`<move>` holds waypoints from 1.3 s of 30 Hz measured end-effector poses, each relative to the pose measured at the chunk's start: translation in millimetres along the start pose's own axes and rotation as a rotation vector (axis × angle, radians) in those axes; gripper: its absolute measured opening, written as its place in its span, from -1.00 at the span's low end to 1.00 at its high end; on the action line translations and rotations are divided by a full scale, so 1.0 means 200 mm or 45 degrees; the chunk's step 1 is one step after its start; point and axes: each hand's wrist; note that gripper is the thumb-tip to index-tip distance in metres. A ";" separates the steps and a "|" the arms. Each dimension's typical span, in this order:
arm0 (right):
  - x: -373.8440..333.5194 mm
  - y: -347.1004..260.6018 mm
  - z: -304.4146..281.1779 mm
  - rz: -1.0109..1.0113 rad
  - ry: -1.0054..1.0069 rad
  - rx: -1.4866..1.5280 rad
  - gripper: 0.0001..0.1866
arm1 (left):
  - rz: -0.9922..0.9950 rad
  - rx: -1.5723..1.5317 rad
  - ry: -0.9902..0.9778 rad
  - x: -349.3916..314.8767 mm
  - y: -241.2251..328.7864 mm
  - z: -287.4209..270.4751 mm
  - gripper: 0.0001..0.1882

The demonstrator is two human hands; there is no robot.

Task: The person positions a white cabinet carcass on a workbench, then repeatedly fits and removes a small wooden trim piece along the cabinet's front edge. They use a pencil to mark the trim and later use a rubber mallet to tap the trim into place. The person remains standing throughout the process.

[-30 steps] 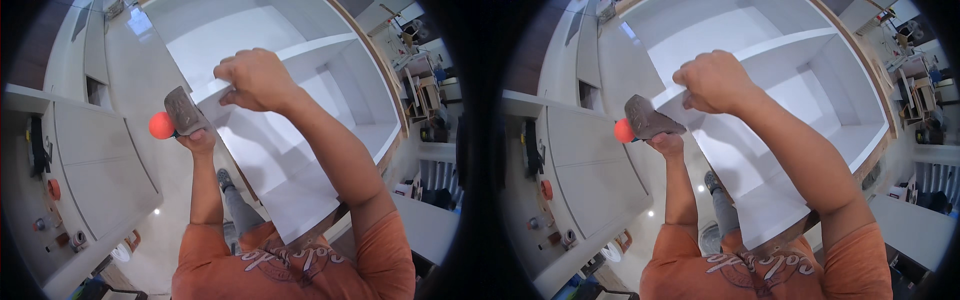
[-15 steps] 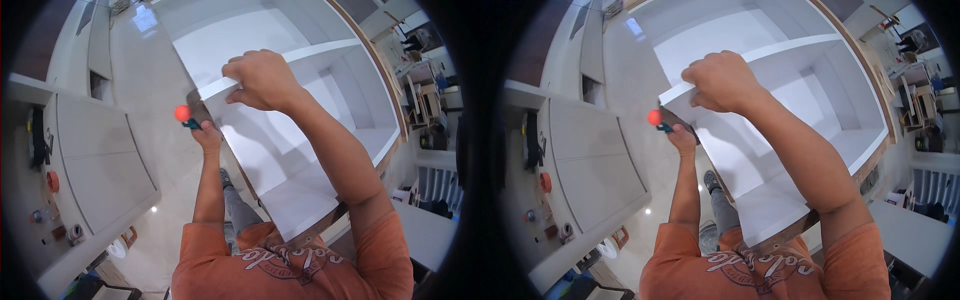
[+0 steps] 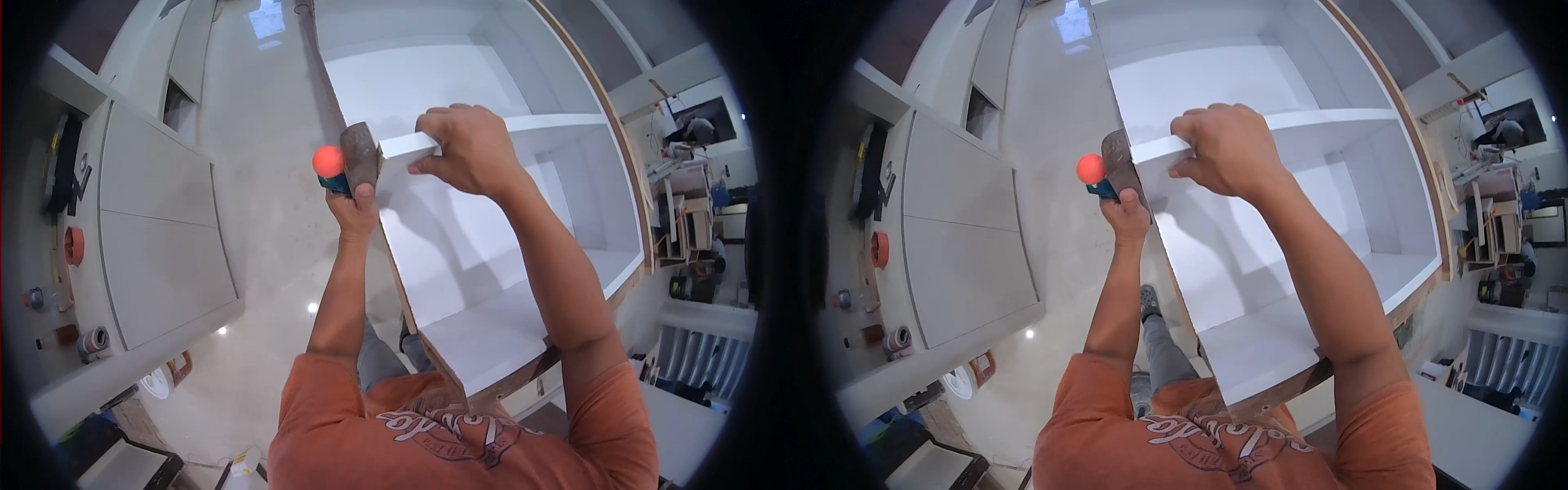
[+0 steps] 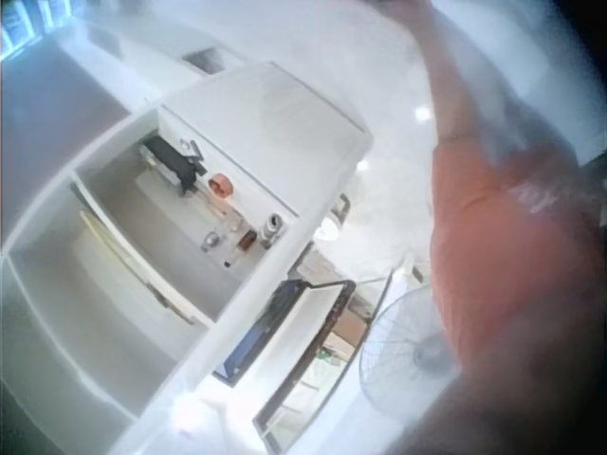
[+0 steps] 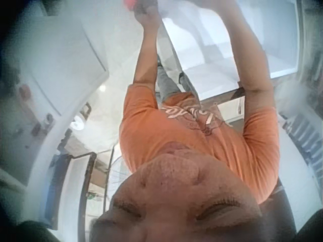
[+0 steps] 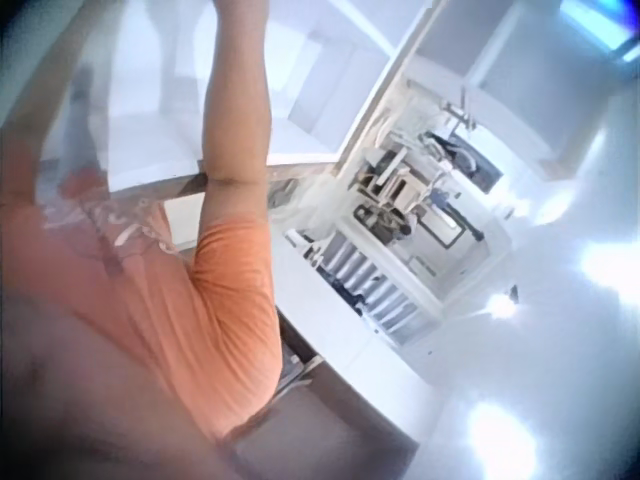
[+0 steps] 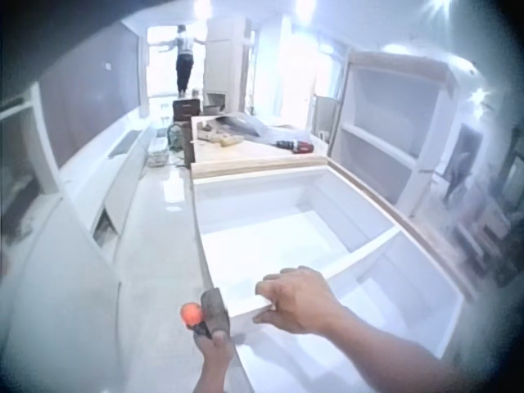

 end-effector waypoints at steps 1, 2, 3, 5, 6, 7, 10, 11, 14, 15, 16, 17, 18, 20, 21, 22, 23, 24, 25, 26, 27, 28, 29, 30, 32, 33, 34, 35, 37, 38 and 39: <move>0.01 0.01 0.00 -0.024 0.024 0.005 -0.67 | 0.105 0.023 0.012 0.04 0.05 0.01 -0.10; -0.01 0.01 0.02 -0.030 0.028 0.028 -0.66 | 0.133 0.002 0.011 0.03 0.06 0.01 -0.11; -0.02 0.02 0.03 -0.032 0.015 0.025 -0.66 | 0.162 -0.021 0.008 0.02 0.05 0.02 -0.12; 0.00 0.01 0.01 -0.048 0.010 0.009 -0.66 | 0.045 0.038 0.010 -0.04 -0.05 0.00 -0.15; 0.00 0.00 0.03 -0.087 0.042 0.018 -0.66 | -0.102 0.124 0.018 -0.15 -0.20 -0.07 -0.16; -0.02 0.00 0.05 -0.105 0.071 0.025 -0.66 | -0.258 0.202 0.009 -0.23 -0.27 -0.11 -0.18; 0.04 0.05 0.03 -0.172 0.198 0.013 -0.67 | -0.177 0.153 0.115 -0.15 -0.23 -0.04 -0.19; 0.00 0.05 0.07 -0.176 0.190 0.029 -0.67 | -0.204 0.152 0.146 -0.21 -0.21 -0.05 -0.19; -0.03 0.06 0.06 -0.094 0.105 0.015 -0.67 | -0.008 0.003 0.042 -0.02 -0.01 -0.02 -0.10; -0.02 0.05 0.06 -0.092 0.122 0.029 -0.69 | -0.024 -0.046 0.061 -0.03 0.00 -0.02 -0.07; -0.02 0.05 0.07 -0.079 0.087 0.054 -0.69 | -0.040 -0.093 0.081 -0.05 0.00 -0.01 -0.03; -0.01 0.03 0.06 -0.080 0.065 0.070 -0.70 | -0.039 -0.146 0.110 -0.04 0.01 0.01 0.00; 0.00 0.01 0.05 -0.083 0.043 0.085 -0.71 | -0.062 -0.157 0.127 -0.04 -0.01 0.02 0.01; -0.01 0.03 0.04 -0.048 0.029 0.054 -0.71 | -0.106 -0.179 0.165 -0.06 -0.03 0.03 0.03; -0.01 0.02 0.03 -0.032 0.021 0.038 -0.72 | -0.091 -0.136 0.190 -0.06 -0.01 0.03 0.01; -0.02 0.00 0.03 -0.032 0.011 0.036 -0.70 | -0.077 -0.094 0.216 -0.06 0.02 0.03 0.00; -0.02 0.01 0.02 -0.036 0.013 0.021 -0.68 | -0.049 -0.064 0.244 -0.02 0.04 0.06 -0.02; -0.05 0.03 0.05 -0.011 -0.012 0.021 -0.66 | -0.057 -0.073 0.186 -0.01 0.06 0.07 -0.02; -0.05 0.05 0.06 -0.002 -0.005 0.024 -0.68 | -0.066 -0.082 0.127 0.00 0.08 0.06 -0.03; -0.02 0.04 0.03 -0.012 0.008 0.027 -0.70 | -0.062 -0.085 0.084 0.02 0.10 0.04 -0.04; -0.01 0.03 0.02 -0.022 0.022 0.031 -0.72 | 0.066 -0.026 0.166 -0.02 0.05 0.05 -0.13; -0.01 0.04 0.03 -0.005 -0.009 0.033 -0.72 | -0.015 0.083 0.157 -0.08 -0.02 0.03 -0.17; -0.01 0.01 0.02 -0.008 -0.033 0.033 -0.72 | -0.084 0.195 0.165 -0.14 -0.12 -0.02 -0.20; -0.01 0.00 0.01 -0.006 -0.054 0.029 -0.71 | -0.152 0.302 0.169 -0.20 -0.18 -0.05 -0.23; 0.00 0.01 -0.01 0.019 -0.069 0.033 -0.71 | -0.205 0.348 0.149 -0.25 -0.22 -0.07 -0.33; 0.00 0.01 0.00 0.028 -0.096 0.035 -0.70 | -0.247 0.351 0.142 -0.27 -0.23 -0.10 -0.34; -0.01 0.01 -0.01 0.004 -0.075 0.026 -0.70 | -0.288 0.355 0.138 -0.30 -0.25 -0.14 -0.34; -0.02 0.01 -0.01 -0.010 -0.054 0.024 -0.70 | -0.359 0.325 0.141 -0.31 -0.26 -0.21 -0.36; -0.01 0.02 0.01 -0.011 -0.061 0.028 -0.69 | -0.521 0.257 0.261 -0.30 -0.20 -0.34 -0.37; -0.01 0.02 0.01 0.006 -0.084 0.026 -0.68 | -0.595 0.220 0.310 -0.28 -0.15 -0.41 -0.38; 0.00 0.03 0.01 0.025 -0.110 0.021 -0.68 | -0.657 0.174 0.315 -0.27 -0.09 -0.51 -0.38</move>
Point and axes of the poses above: each hand's wrist, its own x-axis towards the middle knuckle, its own z-axis out of the palm, y = z × x, and after that the axes turned 1 degree about x, right-handed
